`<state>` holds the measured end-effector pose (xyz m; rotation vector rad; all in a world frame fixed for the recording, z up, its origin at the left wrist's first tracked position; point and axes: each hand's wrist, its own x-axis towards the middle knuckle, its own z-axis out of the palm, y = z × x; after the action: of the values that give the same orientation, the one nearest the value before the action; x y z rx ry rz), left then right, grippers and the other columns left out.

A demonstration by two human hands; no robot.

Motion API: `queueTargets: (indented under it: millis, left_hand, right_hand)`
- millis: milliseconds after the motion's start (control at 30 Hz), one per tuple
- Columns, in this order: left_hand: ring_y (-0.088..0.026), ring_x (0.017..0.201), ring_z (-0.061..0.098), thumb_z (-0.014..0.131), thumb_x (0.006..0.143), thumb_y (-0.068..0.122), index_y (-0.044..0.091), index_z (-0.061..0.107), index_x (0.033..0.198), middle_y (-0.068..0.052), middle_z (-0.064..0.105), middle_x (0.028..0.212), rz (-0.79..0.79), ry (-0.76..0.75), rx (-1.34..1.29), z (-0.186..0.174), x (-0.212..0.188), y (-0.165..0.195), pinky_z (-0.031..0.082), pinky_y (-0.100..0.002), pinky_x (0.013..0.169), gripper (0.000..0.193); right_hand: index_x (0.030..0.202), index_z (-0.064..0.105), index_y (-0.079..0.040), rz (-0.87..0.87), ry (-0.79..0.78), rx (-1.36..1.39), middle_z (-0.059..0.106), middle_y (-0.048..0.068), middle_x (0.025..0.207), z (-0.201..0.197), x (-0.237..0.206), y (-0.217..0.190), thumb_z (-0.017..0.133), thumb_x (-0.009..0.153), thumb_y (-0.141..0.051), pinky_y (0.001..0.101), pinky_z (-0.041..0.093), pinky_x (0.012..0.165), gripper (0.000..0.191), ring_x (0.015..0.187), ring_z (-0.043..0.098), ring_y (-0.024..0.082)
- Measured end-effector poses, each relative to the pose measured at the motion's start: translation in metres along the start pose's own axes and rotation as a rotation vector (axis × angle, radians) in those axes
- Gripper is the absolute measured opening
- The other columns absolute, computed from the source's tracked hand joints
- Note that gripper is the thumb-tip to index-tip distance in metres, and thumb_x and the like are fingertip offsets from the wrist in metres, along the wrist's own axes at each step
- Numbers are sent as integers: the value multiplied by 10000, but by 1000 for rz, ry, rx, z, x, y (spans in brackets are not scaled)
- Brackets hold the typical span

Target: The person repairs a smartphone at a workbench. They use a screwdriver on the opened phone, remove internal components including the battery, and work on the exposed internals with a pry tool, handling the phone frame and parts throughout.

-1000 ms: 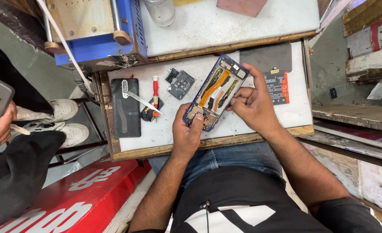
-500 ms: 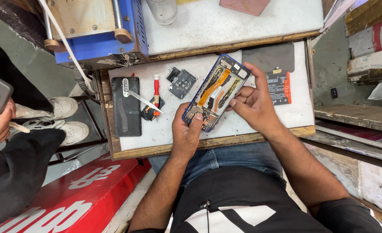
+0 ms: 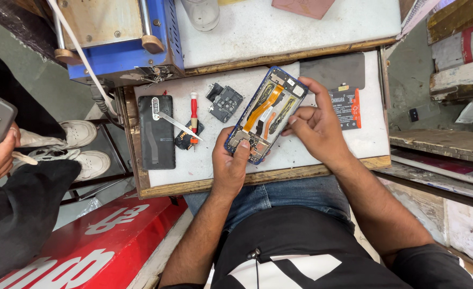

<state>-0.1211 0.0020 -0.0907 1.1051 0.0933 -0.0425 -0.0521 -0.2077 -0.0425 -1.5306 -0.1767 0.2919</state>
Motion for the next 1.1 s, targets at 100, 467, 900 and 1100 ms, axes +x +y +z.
queueTargets:
  millis: [100, 467, 900, 1100]
  left_hand:
    - [-111, 925, 643, 598, 1055, 199, -58, 542, 1264, -101, 678, 1057, 34, 3, 72, 1, 0, 0, 581, -285, 827, 336]
    - [-125, 870, 666, 579, 1055, 184, -69, 524, 1261, -118, 678, 1023, 28, -17, 61, 1, 1, 1, 613, -301, 764, 331]
    - [-96, 907, 635, 589, 1057, 188, -52, 544, 1264, -79, 677, 1040, 51, 7, 90, 0, -1, 0, 573, -267, 809, 320]
    - [-97, 891, 634, 597, 1063, 193, -53, 543, 1257, -80, 674, 1015, 74, -10, 129, 2, 0, -3, 577, -271, 800, 319]
  right_hand:
    - [1570, 233, -5, -49, 28, -151, 692, 206, 983, -3, 0, -6, 550, 993, 78, 328, 625, 843, 664, 916, 729, 207]
    - [1554, 257, 13, -11, 41, -192, 715, 159, 951, -7, 2, -4, 539, 1011, 46, 294, 637, 823, 612, 910, 746, 173]
    - [1575, 240, 21, -51, 17, -134, 680, 135, 951, -3, 0, -2, 537, 1002, 73, 296, 639, 855, 648, 922, 726, 169]
    - [1535, 278, 16, 25, 134, -102, 724, 119, 921, 0, 2, 2, 473, 988, 61, 280, 638, 757, 582, 823, 732, 157]
